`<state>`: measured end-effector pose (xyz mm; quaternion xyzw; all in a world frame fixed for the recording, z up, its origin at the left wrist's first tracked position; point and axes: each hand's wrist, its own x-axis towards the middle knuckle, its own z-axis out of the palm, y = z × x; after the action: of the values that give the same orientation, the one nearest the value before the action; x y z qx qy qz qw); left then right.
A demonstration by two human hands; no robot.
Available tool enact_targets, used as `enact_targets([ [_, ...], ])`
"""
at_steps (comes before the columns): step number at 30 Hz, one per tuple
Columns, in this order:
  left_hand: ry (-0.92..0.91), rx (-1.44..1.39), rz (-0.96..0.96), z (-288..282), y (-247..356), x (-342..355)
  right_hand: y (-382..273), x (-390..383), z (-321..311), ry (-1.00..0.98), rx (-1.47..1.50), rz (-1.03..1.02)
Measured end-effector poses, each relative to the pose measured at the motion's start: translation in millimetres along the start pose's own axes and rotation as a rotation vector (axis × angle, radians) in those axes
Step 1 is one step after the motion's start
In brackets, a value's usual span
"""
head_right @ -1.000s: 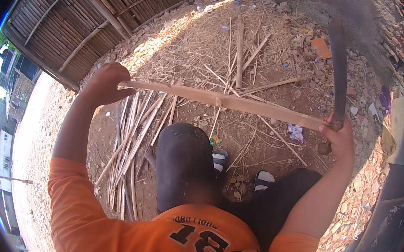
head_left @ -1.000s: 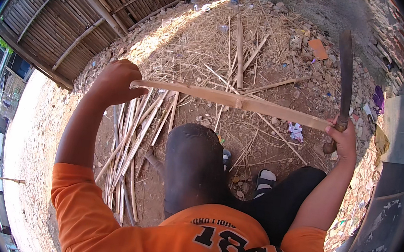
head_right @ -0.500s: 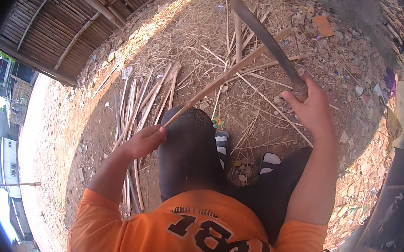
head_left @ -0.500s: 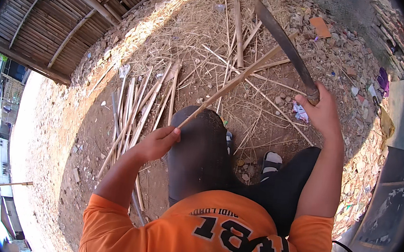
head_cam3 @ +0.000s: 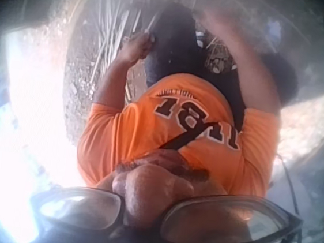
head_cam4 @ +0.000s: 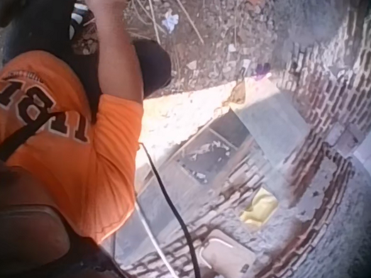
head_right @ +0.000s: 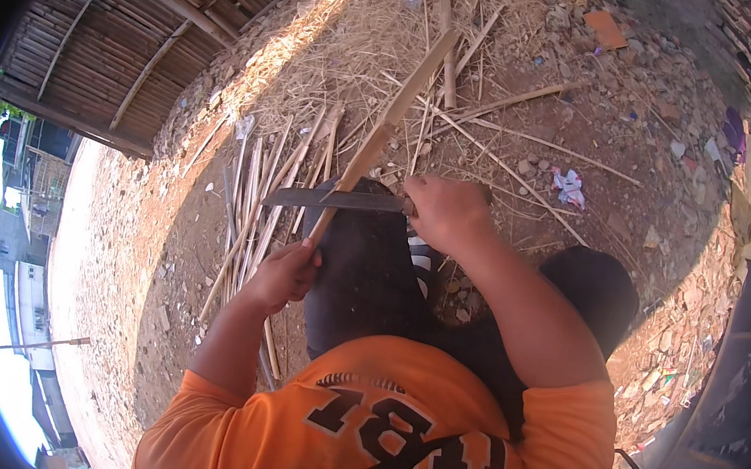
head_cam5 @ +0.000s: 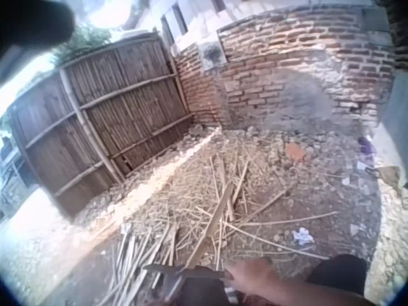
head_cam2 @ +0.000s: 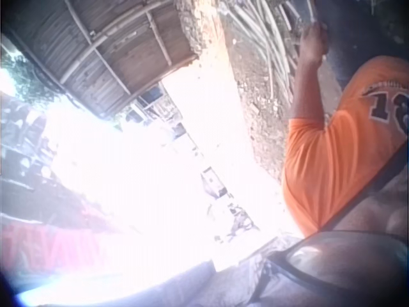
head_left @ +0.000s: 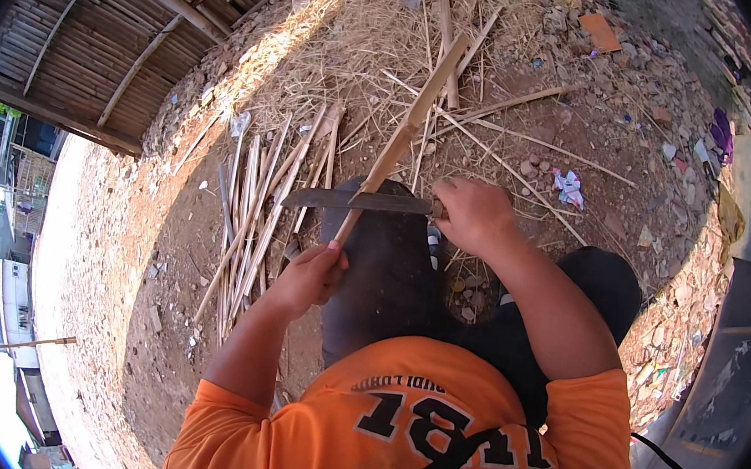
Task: The person uses a large blade to shave and smooth the surface of a bamboo strip while sitting on the ground.
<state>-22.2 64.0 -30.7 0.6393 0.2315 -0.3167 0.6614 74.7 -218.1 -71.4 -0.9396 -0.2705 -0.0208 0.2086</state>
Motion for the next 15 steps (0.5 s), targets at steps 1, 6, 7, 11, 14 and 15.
enact_targets([
  [1,-0.002,0.002,-0.002,2.3,-0.2,0.4,4.1,0.5,-3.8,-0.017,0.012,0.025],
  [6,0.119,0.218,0.101,14.2,-1.3,5.5,-5.4,-2.1,-20.4,-0.087,-0.062,-0.040],
  [7,0.115,0.220,0.102,14.6,-2.1,6.9,-4.8,-0.1,-18.9,-0.141,-0.094,0.021],
  [11,0.215,0.556,0.226,19.9,-5.2,4.4,4.7,15.4,-20.4,-0.345,-0.067,0.214],
  [14,0.288,0.636,0.220,24.0,-2.7,1.7,-13.7,7.3,-34.5,-0.306,-0.079,0.088],
  [15,0.302,0.616,0.203,24.1,-3.3,0.9,-15.7,6.2,-36.1,-0.308,-0.051,0.043],
])
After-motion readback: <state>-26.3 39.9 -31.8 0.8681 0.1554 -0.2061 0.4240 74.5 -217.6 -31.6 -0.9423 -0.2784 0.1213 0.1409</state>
